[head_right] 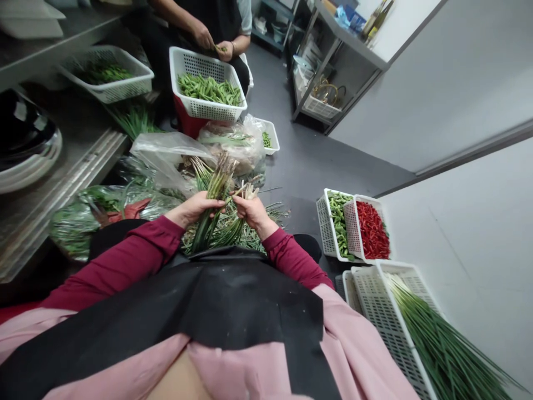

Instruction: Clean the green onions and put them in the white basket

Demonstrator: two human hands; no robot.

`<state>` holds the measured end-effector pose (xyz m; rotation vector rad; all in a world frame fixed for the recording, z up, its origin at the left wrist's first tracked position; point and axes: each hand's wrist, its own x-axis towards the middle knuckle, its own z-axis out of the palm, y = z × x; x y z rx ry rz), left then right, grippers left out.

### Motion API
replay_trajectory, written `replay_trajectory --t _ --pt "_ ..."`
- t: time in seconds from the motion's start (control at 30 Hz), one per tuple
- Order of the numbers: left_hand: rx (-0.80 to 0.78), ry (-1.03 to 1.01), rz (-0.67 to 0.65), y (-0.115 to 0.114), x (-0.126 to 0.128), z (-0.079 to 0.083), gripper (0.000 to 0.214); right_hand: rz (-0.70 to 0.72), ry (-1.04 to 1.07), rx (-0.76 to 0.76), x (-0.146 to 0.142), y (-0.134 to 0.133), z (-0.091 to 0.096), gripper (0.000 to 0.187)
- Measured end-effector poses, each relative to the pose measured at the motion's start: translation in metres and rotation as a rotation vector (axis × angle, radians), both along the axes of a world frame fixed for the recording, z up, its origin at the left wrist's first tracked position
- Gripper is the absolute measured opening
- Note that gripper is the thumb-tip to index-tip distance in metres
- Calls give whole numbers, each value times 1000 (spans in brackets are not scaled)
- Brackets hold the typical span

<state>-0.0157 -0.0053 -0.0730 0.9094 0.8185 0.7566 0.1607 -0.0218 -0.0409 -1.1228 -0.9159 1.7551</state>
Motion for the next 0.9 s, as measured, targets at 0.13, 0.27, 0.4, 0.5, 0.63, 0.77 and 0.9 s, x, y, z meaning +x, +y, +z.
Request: replay_trajectory --t 0.13,0.27,0.4,0.5,0.63,0.77,0.9 --pt "-29 -26 -7 0 1 0 33 -76 -28 -9 -5 0 -5 40" --pt "-35 -43 33 0 1 2 33 47 17 17 9 8 -11 38" --pt "-11 6 8 0 4 -1 29 58 -19 21 11 9 -15 39" --pt "9 38 45 -1 6 -2 28 -21 -169 47 3 3 -17 36" --pt "83 141 96 -2 7 2 27 -116 -347 198 -3 -3 -18 25" --pt "136 258 90 0 3 5 25 -179 -394 179 7 1 -15 19" --pt "162 332 39 4 -7 2 26 -298 -189 -20 38 14 5 20"
